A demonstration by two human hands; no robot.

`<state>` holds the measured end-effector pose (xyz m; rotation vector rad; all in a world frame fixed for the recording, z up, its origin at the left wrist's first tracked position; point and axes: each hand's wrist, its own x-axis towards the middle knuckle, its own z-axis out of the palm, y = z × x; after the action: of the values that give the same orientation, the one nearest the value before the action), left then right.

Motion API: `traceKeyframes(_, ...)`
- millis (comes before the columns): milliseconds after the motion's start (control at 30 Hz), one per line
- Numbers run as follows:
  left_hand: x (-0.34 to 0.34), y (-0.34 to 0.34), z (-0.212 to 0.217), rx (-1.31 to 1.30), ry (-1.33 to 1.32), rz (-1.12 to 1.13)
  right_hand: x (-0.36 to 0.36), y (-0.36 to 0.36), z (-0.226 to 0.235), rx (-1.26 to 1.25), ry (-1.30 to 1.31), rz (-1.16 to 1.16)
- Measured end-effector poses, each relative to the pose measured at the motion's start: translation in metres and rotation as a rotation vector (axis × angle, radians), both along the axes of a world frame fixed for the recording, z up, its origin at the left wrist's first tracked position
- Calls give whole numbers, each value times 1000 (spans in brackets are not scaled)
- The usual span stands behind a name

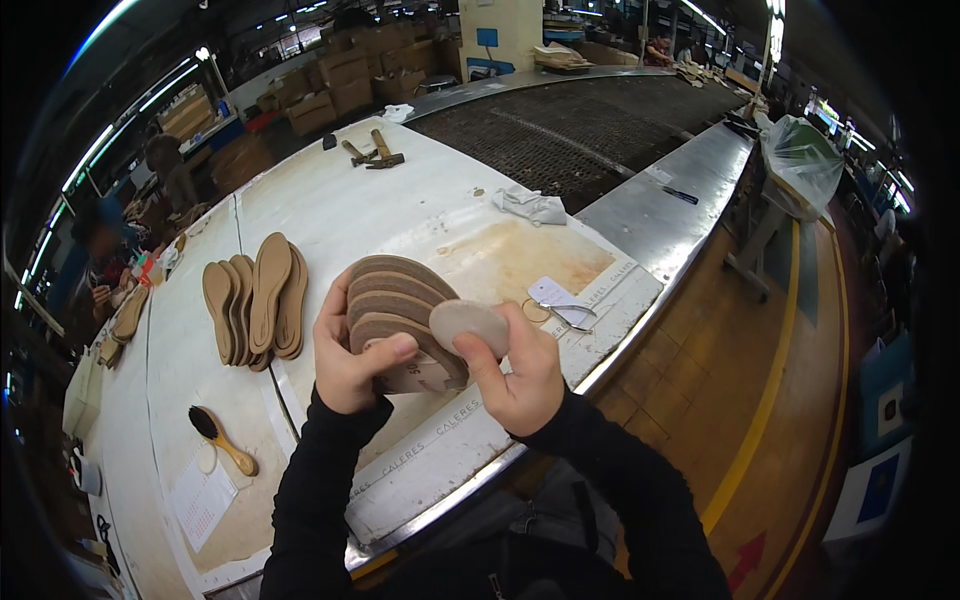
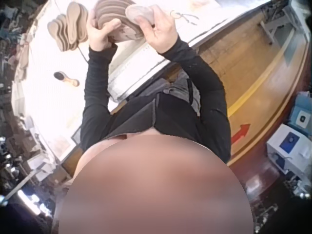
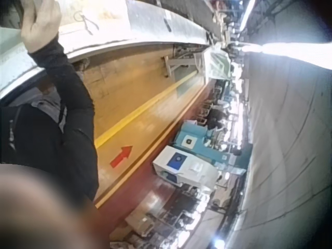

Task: The person smooths the edges of stacked shoe insoles using a small white tool. They repeatedly rub the edges, flip the stack, and continue smoothing. Finally, they carry the stack to another workstation and place it on a table.

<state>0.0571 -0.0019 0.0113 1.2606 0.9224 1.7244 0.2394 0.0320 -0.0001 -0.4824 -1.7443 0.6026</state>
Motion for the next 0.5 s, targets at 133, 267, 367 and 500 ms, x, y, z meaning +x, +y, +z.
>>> traceKeyframes(133,-14,5,-3,5,-45,29,14,-10,-40,-98,-104,-42)
traceKeyframes(267,-29,10,-8,44,-208,-48,49,-11,-84,-333,-358,-14)
traceKeyframes(367,-39,17,-26,4,-390,-249,72,2,-80,-251,-196,-119)
traceKeyframes(500,-41,39,-62,-22,-607,-351,70,6,-69,-586,225,-33)
